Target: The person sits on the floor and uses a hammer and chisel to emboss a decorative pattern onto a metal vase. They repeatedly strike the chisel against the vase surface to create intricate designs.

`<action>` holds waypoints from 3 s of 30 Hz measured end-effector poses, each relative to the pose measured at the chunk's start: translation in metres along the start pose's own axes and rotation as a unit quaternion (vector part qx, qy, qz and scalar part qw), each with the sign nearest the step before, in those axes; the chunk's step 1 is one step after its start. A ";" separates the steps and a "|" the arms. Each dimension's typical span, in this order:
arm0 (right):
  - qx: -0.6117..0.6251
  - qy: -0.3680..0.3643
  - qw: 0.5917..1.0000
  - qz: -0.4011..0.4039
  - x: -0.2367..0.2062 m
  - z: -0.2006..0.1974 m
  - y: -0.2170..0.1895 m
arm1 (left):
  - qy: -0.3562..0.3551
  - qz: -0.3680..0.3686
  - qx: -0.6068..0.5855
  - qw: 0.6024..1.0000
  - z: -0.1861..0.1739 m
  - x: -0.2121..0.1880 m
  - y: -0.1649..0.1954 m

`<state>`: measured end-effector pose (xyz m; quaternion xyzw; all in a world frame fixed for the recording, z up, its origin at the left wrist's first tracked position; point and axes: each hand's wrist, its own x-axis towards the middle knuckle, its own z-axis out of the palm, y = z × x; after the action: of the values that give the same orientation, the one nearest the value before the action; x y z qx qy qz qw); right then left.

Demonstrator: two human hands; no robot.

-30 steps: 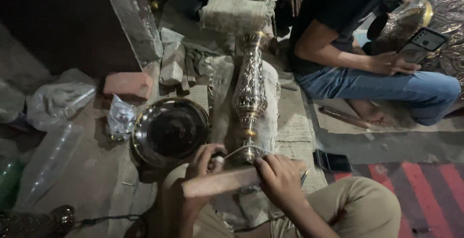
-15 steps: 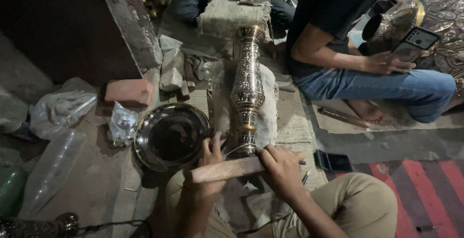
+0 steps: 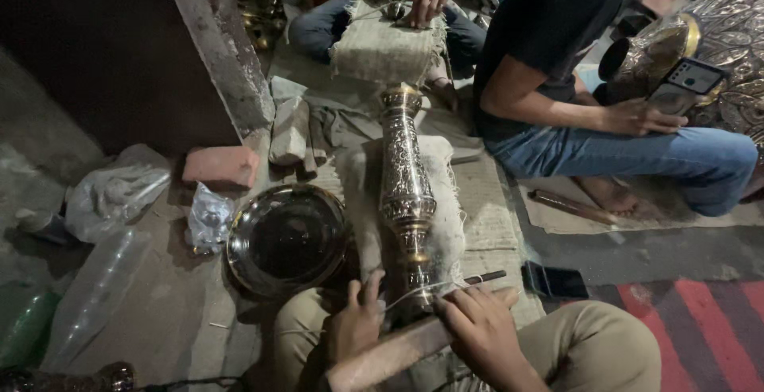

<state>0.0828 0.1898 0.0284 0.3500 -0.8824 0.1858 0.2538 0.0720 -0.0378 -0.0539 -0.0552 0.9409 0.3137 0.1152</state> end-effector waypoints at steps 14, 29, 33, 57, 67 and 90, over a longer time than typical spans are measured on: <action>0.140 0.025 0.971 0.191 -0.022 -0.025 0.044 | 0.108 0.046 -0.446 0.887 -0.007 -0.001 -0.059; 0.340 0.052 0.795 0.499 -0.031 -0.051 0.067 | 0.362 -0.222 0.001 0.905 -0.016 -0.050 -0.115; 0.340 0.093 0.760 0.547 -0.052 -0.075 0.081 | 0.367 0.120 -0.157 0.909 0.001 -0.065 -0.032; 0.424 0.105 0.727 0.530 -0.152 -0.091 0.148 | 0.028 0.253 -0.036 0.966 0.251 0.071 0.213; 0.265 0.212 0.835 0.433 -0.191 -0.083 0.127 | 0.292 0.494 -0.035 0.818 0.197 -0.048 0.185; 0.416 -0.025 0.831 0.368 0.050 -0.058 0.136 | 0.090 0.123 -0.663 0.733 -0.085 0.086 0.100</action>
<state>-0.0274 0.2862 0.0830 0.0764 -0.7916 0.6057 -0.0250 -0.0446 -0.0116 0.0483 -0.0289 0.4987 0.8630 -0.0754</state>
